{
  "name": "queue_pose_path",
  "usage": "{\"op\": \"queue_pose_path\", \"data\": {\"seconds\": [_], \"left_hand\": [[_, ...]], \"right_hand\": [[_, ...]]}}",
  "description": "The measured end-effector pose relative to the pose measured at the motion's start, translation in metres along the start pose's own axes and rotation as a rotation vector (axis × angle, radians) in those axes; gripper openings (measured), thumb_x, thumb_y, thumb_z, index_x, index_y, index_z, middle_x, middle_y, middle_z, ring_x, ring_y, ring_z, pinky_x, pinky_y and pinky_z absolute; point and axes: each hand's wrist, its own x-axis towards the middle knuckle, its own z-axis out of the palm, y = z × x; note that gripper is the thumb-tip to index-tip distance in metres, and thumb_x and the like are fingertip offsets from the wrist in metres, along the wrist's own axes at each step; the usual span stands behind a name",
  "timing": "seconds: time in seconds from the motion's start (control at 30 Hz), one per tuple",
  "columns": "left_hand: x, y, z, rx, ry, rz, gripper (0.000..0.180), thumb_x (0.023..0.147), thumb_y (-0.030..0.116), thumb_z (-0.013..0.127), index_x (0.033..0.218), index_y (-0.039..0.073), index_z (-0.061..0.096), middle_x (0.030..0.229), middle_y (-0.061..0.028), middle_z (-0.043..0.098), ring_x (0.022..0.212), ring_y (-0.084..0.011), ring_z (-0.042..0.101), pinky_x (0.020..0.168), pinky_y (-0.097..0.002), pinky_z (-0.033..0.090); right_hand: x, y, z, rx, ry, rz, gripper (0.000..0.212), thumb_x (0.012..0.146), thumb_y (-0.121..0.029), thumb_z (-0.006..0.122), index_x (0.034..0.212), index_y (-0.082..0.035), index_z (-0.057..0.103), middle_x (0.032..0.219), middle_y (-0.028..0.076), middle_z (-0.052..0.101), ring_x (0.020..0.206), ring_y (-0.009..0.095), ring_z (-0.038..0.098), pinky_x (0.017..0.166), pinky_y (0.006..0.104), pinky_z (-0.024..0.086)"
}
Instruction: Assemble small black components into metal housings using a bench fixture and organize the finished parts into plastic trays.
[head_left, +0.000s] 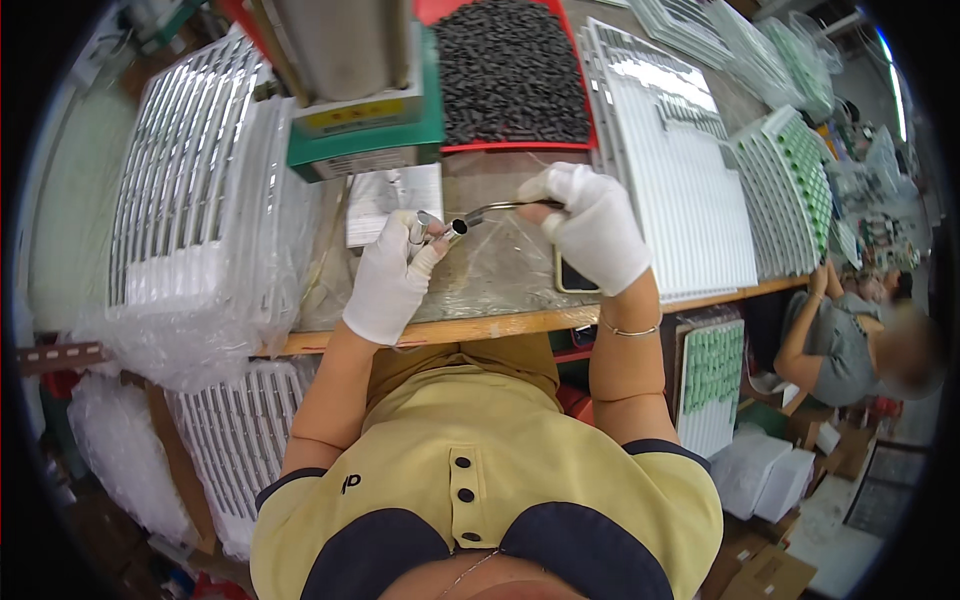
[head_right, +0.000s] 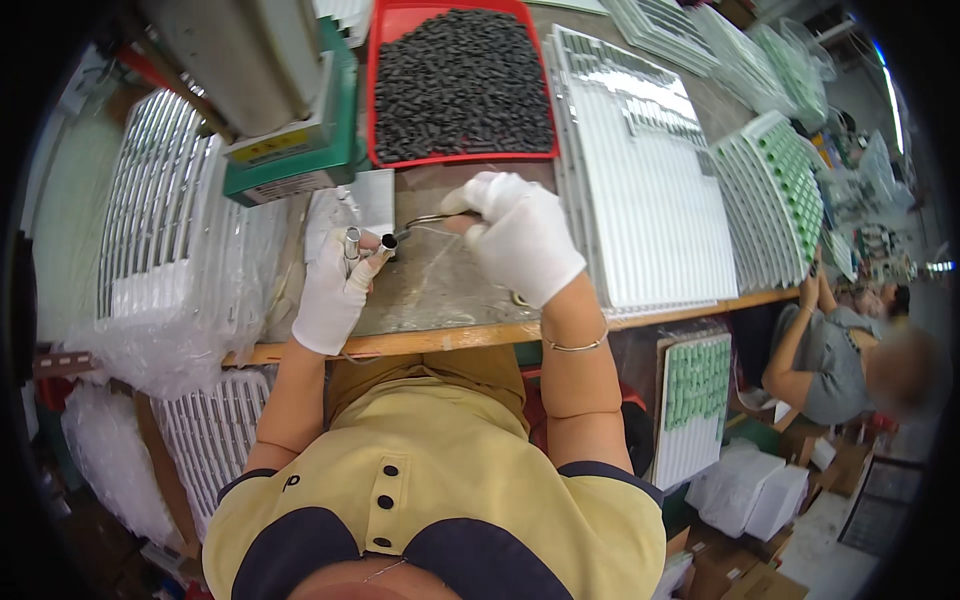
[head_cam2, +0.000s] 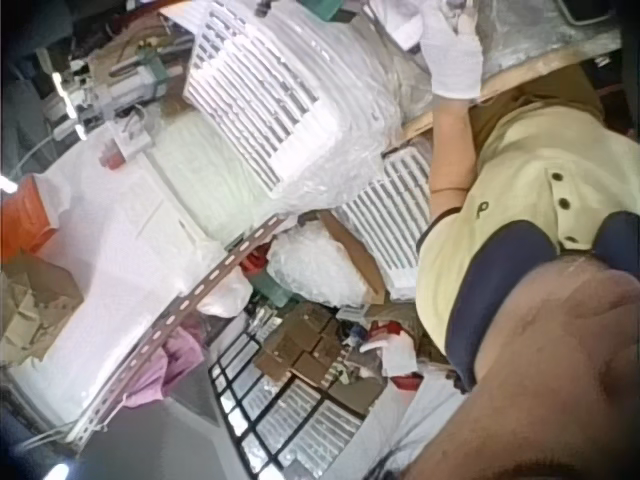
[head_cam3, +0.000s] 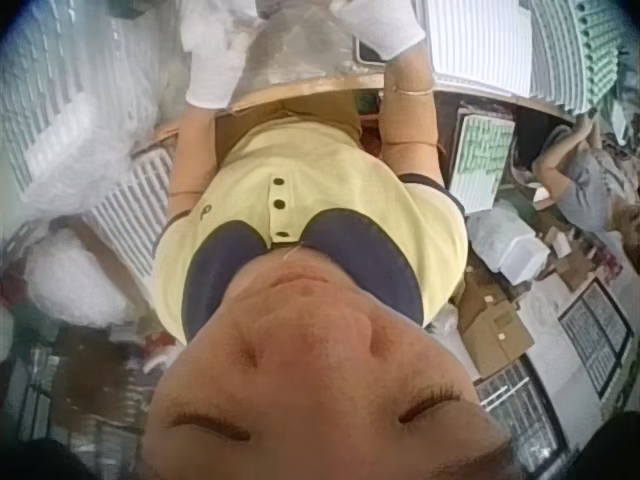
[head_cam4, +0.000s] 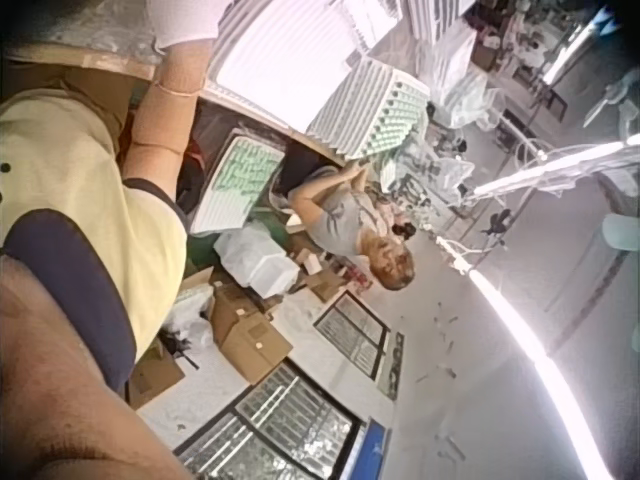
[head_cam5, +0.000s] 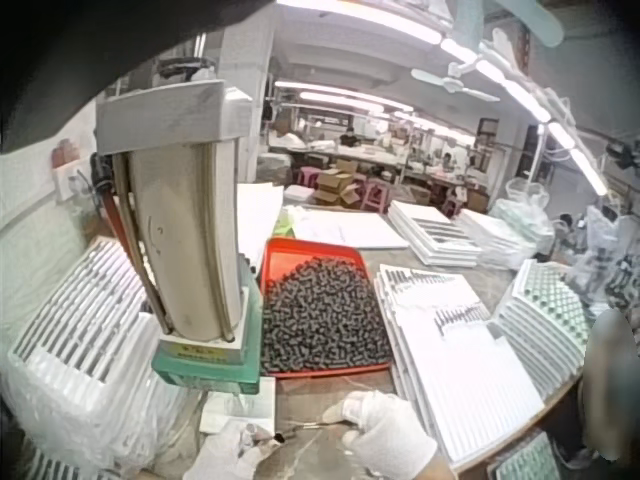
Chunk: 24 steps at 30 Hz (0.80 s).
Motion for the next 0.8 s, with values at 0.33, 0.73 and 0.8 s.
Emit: {"op": "queue_pose_path", "data": {"seconds": [0.33,0.73,0.8], "left_hand": [[0.010,0.009,0.044,0.015,-0.039,0.163,0.020,0.085,0.012,0.064,0.099,0.003,0.053,0.081,-0.0078,0.062,0.067,-0.0162,0.057,0.064,-0.0281,0.046],[0.029,-0.017,0.032,-0.646,-0.224,-0.115,0.019,0.080,0.003,0.066,0.096,0.003,0.056,0.082,0.0012,0.055,0.063,-0.0042,0.044,0.059,-0.0190,0.038],[0.025,-0.020,0.031,-0.923,-0.169,-0.105,0.019,0.078,0.005,0.067,0.094,0.003,0.056,0.082,0.0020,0.053,0.062,-0.0023,0.040,0.057,-0.0178,0.035]], "right_hand": [[-0.028,0.002,-0.016,-0.348,0.007,0.030,0.007,0.073,-0.013,0.066,0.080,-0.011,0.067,0.080,0.003,0.064,0.076,0.024,0.061,0.066,0.0350,0.049],[-0.015,0.036,-0.059,-0.143,-0.109,0.234,0.014,0.083,-0.012,0.060,0.095,-0.009,0.068,0.088,0.010,0.068,0.077,0.024,0.064,0.071,0.0352,0.050],[0.006,0.099,-0.069,-0.218,0.054,0.400,0.016,0.086,-0.009,0.057,0.098,-0.006,0.067,0.090,0.012,0.068,0.077,0.021,0.064,0.072,0.0325,0.050]]}}
